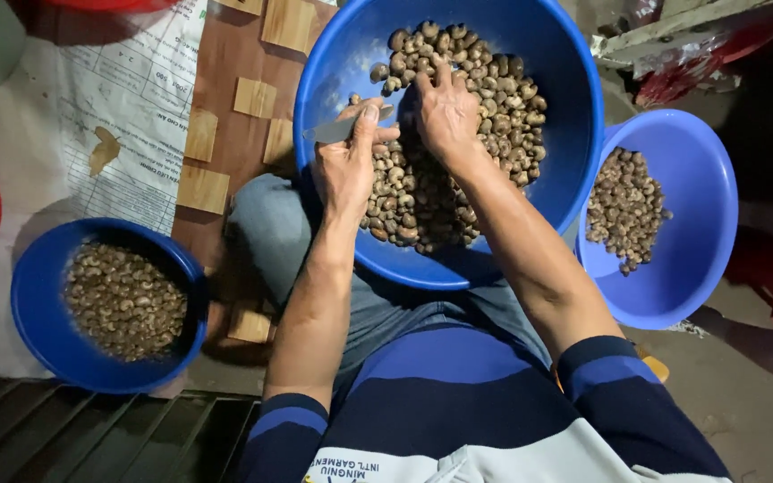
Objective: Manually peeling the outer skin from cashew nuts using a small metal tool.
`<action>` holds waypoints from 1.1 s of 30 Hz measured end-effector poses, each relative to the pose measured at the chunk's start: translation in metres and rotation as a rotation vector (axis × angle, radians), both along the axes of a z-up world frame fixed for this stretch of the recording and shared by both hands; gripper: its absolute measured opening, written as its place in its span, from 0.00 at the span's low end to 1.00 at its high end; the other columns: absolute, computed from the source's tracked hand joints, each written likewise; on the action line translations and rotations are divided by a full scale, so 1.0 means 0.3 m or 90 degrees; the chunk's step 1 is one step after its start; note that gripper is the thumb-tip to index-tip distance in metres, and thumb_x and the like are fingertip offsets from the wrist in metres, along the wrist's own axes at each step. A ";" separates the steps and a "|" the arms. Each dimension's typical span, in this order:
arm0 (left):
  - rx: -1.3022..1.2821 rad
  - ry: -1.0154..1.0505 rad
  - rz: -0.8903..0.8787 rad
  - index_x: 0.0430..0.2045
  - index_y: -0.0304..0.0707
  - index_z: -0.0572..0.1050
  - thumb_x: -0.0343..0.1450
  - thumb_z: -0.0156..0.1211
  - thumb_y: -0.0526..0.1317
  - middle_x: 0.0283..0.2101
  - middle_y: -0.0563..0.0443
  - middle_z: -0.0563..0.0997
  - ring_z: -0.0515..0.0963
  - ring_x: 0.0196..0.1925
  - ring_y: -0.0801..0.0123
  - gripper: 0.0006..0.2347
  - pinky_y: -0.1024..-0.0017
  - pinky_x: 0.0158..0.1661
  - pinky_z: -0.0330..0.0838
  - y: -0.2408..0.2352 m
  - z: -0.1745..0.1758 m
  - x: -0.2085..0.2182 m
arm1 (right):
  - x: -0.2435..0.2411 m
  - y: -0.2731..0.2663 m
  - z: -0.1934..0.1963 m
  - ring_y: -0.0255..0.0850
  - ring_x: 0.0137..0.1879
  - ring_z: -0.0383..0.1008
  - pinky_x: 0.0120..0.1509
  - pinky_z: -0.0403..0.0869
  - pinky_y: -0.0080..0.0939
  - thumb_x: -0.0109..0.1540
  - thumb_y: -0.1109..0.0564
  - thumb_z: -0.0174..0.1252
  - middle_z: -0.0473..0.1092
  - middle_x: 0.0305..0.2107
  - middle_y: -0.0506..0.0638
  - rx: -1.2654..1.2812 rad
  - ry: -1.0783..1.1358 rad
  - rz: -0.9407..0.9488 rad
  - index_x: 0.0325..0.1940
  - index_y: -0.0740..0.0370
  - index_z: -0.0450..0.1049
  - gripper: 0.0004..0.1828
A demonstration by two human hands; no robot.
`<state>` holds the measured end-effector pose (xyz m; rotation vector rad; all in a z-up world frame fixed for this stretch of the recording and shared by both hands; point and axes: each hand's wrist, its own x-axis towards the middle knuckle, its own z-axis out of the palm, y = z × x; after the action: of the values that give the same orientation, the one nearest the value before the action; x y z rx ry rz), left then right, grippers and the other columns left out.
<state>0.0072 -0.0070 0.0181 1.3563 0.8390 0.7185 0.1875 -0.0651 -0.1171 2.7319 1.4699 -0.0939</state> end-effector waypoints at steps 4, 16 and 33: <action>0.010 0.004 -0.004 0.46 0.38 0.81 0.77 0.53 0.49 0.31 0.43 0.88 0.91 0.38 0.64 0.15 0.77 0.35 0.85 -0.002 0.000 0.002 | -0.009 -0.037 0.026 0.49 0.40 0.73 0.23 0.72 0.44 0.66 0.69 0.49 0.64 0.54 0.62 0.055 0.020 0.039 0.54 0.57 0.71 0.15; 0.016 -0.072 -0.039 0.46 0.36 0.80 0.79 0.58 0.43 0.43 0.35 0.86 0.89 0.37 0.62 0.11 0.76 0.35 0.82 -0.009 -0.067 0.009 | -0.105 -0.212 0.247 0.53 0.38 0.77 0.40 0.77 0.53 0.65 0.55 0.63 0.72 0.37 0.55 0.398 0.537 -0.130 0.53 0.55 0.75 0.12; 0.107 -0.178 -0.281 0.48 0.34 0.81 0.80 0.58 0.40 0.54 0.34 0.82 0.76 0.63 0.46 0.09 0.46 0.62 0.72 -0.058 -0.008 0.019 | -0.237 -0.328 0.483 0.42 0.38 0.82 0.42 0.84 0.38 0.69 0.64 0.57 0.76 0.42 0.56 0.668 1.026 -0.144 0.69 0.69 0.64 0.24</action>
<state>0.0127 -0.0244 0.0157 1.4835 0.2467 0.6188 0.1163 -0.1635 0.0278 3.5641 1.4086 -2.7539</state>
